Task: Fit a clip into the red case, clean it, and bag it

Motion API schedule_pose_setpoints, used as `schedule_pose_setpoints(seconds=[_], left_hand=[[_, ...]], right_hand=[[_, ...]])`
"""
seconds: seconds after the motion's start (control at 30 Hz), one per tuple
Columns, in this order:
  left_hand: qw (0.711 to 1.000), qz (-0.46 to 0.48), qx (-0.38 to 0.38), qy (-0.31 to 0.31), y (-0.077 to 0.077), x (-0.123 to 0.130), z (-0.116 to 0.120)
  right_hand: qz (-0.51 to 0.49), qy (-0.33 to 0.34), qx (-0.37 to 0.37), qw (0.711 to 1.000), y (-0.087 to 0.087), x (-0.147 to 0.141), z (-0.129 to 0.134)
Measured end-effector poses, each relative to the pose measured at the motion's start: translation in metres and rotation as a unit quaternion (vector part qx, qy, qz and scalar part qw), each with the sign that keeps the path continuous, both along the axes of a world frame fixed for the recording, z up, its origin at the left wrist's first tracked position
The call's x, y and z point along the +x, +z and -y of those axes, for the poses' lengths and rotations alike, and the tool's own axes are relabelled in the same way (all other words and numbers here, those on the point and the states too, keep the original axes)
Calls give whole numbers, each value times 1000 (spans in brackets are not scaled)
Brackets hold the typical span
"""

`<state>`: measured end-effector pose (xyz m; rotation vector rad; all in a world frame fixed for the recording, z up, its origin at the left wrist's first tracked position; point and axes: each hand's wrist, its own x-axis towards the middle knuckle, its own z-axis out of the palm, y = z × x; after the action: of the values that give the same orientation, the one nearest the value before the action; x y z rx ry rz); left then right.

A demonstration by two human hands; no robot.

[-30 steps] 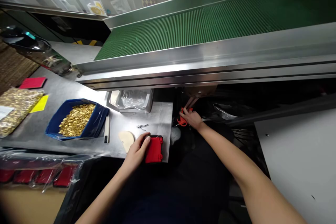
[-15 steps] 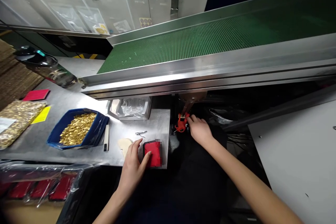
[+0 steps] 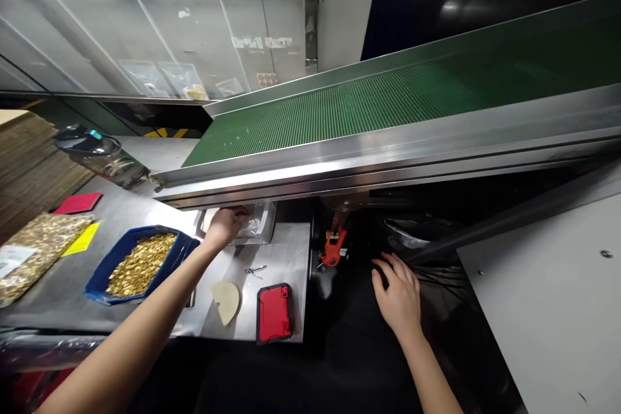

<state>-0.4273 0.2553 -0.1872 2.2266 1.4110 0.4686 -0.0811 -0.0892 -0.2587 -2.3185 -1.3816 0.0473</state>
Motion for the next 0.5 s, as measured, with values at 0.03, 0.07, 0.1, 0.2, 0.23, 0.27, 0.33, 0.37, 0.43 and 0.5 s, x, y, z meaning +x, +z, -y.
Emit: schedule_pose_setpoints(seconds=[0.03, 0.07, 0.1, 0.2, 0.23, 0.27, 0.33, 0.37, 0.43, 0.5], left_hand=[[1000, -3, 6, 11, -2, -2, 2], [1000, -4, 14, 21, -5, -4, 6], [999, -4, 22, 27, -7, -7, 10], [999, 1, 28, 14, -14, -12, 21], [1000, 4, 25, 8, -15, -12, 23], [1000, 10, 21, 6, -15, -11, 22], [999, 30, 17, 24, -14, -8, 20], [998, 44, 17, 39, -11, -7, 20], [995, 77, 23, 66, -3, -6, 24], [990, 112, 34, 81, 8, -8, 37]], right_hand=[[-6, -3, 6, 1000, 1, 1, 0], [-11, -6, 11, 1000, 1, 2, 0], [-16, -9, 15, 1000, 2, 3, -1], [-28, -14, 20, 999, 5, 2, -6], [-31, -13, 21, 999, 6, 1, -9], [-33, -11, 21, 999, 7, 0, -11], [-36, -3, 23, 999, 9, -3, -17], [-38, 0, 25, 999, 10, -5, -18], [-45, 3, 31, 998, 15, -12, -21], [-54, -5, 40, 998, 25, -25, -23]])
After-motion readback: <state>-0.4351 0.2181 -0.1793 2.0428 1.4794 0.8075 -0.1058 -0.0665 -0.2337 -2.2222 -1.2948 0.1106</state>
